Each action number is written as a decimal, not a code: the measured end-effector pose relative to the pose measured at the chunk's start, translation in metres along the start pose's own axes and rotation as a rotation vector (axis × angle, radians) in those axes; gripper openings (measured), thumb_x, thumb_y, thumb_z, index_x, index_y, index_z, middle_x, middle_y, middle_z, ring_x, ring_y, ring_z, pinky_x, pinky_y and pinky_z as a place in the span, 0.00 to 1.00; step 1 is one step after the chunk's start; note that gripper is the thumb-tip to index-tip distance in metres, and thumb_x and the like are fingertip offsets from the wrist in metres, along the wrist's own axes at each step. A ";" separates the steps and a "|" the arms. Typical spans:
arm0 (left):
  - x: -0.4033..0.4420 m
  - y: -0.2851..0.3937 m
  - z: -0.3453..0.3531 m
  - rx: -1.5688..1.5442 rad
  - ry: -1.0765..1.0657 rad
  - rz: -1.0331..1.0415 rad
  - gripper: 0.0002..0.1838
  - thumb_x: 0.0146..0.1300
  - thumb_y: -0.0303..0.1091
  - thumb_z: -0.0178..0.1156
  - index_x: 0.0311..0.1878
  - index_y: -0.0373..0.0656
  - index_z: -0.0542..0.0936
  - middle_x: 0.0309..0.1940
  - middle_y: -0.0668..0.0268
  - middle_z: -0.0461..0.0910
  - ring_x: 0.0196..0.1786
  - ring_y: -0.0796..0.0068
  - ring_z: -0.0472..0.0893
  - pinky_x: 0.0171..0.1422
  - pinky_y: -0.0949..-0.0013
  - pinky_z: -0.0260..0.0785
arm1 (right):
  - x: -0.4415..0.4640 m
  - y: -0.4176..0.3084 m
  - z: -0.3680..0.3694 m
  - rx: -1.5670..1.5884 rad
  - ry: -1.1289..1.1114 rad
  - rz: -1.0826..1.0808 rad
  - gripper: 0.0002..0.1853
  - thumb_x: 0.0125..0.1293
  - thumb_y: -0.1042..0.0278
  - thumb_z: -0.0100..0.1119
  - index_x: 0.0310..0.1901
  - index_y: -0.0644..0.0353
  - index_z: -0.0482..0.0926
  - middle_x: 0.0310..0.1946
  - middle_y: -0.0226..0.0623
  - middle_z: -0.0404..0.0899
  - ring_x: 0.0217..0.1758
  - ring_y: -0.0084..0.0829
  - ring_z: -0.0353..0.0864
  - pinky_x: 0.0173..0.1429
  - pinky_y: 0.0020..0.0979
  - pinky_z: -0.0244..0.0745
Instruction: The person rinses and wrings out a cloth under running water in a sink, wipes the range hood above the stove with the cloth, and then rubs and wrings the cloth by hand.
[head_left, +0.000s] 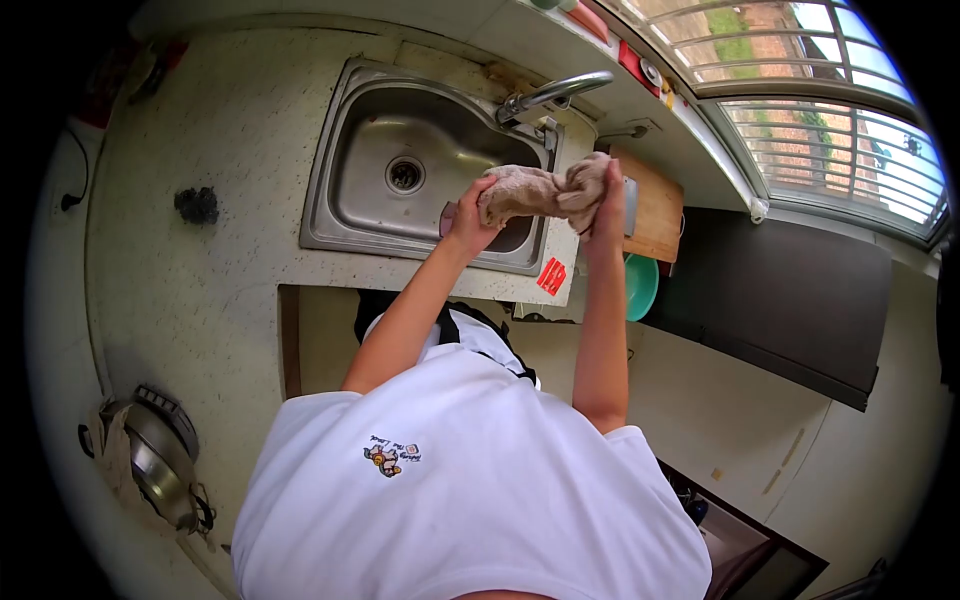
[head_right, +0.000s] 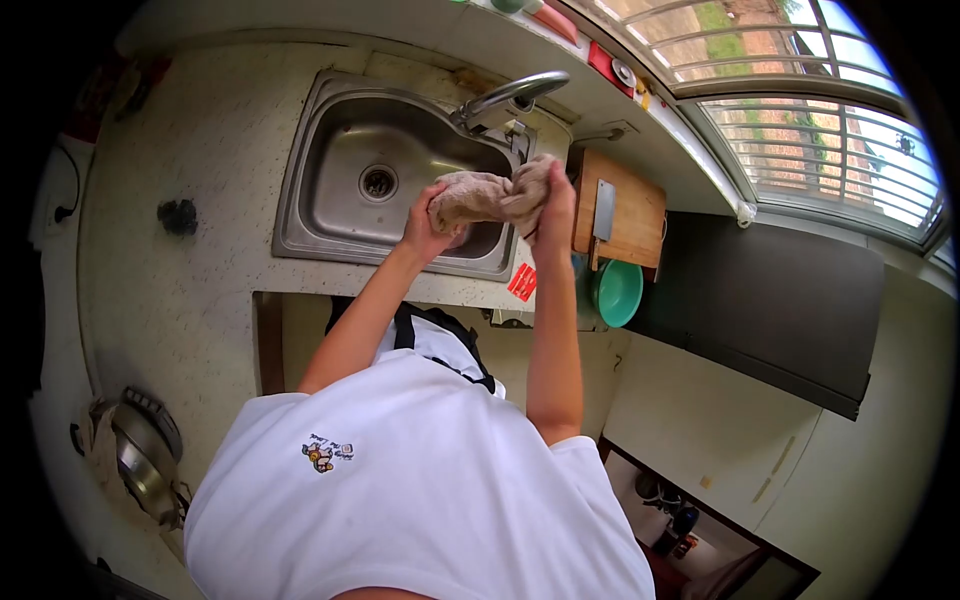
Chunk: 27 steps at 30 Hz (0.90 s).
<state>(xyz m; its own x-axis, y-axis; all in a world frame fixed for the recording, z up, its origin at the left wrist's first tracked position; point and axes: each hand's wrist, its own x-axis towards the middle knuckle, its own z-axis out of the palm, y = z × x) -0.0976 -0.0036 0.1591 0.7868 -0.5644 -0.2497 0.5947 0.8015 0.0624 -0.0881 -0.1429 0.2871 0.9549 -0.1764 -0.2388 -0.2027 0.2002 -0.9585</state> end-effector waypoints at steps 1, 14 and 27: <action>0.006 0.000 0.007 0.030 -0.036 0.073 0.25 0.59 0.49 0.48 0.52 0.40 0.72 0.48 0.61 0.75 0.49 0.70 0.75 0.53 0.63 0.67 | -0.007 0.005 0.015 -0.048 0.102 0.016 0.19 0.67 0.49 0.45 0.35 0.57 0.75 0.29 0.30 0.74 0.31 0.22 0.74 0.36 0.25 0.71; 0.020 -0.036 0.043 0.114 0.357 0.153 0.14 0.58 0.45 0.48 0.24 0.47 0.72 0.20 0.67 0.73 0.24 0.71 0.75 0.26 0.69 0.66 | -0.033 0.029 0.020 -0.893 0.045 -0.235 0.17 0.57 0.52 0.52 0.28 0.61 0.74 0.23 0.50 0.75 0.30 0.53 0.75 0.33 0.41 0.70; 0.008 -0.121 0.077 0.587 0.331 0.391 0.16 0.68 0.45 0.45 0.36 0.42 0.74 0.33 0.65 0.78 0.36 0.72 0.79 0.40 0.68 0.72 | -0.023 0.029 -0.078 -0.433 0.085 -0.238 0.18 0.57 0.57 0.53 0.23 0.68 0.71 0.17 0.49 0.71 0.20 0.41 0.70 0.29 0.35 0.66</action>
<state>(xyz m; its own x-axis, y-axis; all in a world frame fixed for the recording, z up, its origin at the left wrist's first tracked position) -0.1501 -0.1204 0.2237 0.9219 -0.0998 -0.3743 0.3470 0.6423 0.6834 -0.1333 -0.2086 0.2531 0.9681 -0.2505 0.0002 -0.0697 -0.2703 -0.9603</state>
